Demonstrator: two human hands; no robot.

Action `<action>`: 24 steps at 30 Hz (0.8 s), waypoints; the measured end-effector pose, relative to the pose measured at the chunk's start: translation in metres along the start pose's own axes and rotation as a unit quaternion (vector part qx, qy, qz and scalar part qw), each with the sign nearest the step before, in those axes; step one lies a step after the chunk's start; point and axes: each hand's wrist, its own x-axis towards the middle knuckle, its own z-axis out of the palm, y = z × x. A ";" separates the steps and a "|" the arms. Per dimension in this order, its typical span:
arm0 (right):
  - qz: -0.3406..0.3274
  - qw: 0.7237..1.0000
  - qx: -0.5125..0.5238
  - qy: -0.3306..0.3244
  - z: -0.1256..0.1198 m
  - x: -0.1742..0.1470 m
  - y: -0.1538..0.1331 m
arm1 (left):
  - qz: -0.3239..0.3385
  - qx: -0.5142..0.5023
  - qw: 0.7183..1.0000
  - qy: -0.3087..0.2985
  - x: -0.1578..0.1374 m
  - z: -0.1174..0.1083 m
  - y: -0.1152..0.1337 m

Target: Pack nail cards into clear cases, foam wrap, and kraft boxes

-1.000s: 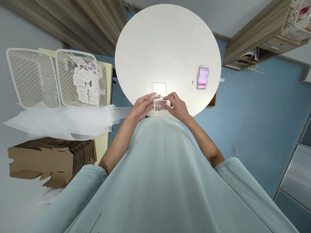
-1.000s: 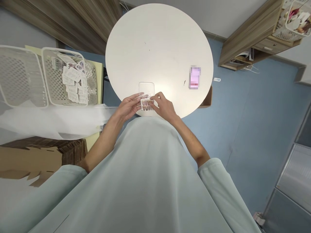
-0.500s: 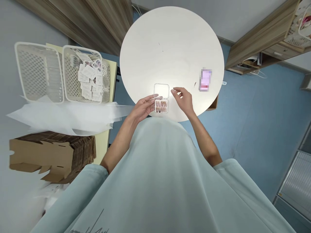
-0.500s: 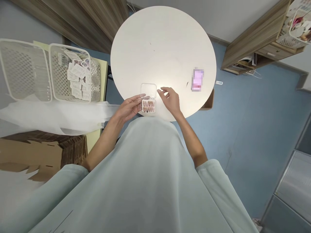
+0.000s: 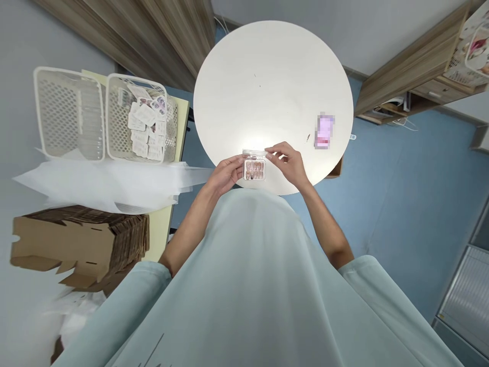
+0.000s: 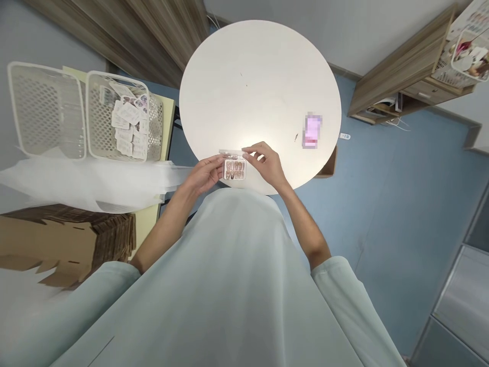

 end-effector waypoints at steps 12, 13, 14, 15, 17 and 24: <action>0.065 0.998 0.021 -0.018 0.013 -0.039 0.012 | 0.026 0.015 0.999 0.012 0.000 0.006 0.014; 0.093 0.995 0.027 0.001 0.014 -0.039 0.013 | 0.027 0.018 0.999 0.012 0.000 0.007 0.014; 0.124 0.991 0.037 0.011 0.015 -0.038 0.013 | 0.028 0.020 0.999 0.010 0.000 0.009 0.015; 0.155 0.986 0.056 0.008 0.017 -0.038 0.013 | 0.029 0.022 0.999 0.008 0.000 0.010 0.015; 0.202 0.972 0.112 -0.028 0.019 -0.037 0.013 | 0.033 0.026 0.999 0.002 0.001 0.013 0.016; 0.229 0.951 0.204 -0.024 0.026 -0.037 0.015 | 0.040 0.115 0.992 0.029 -0.007 0.011 0.011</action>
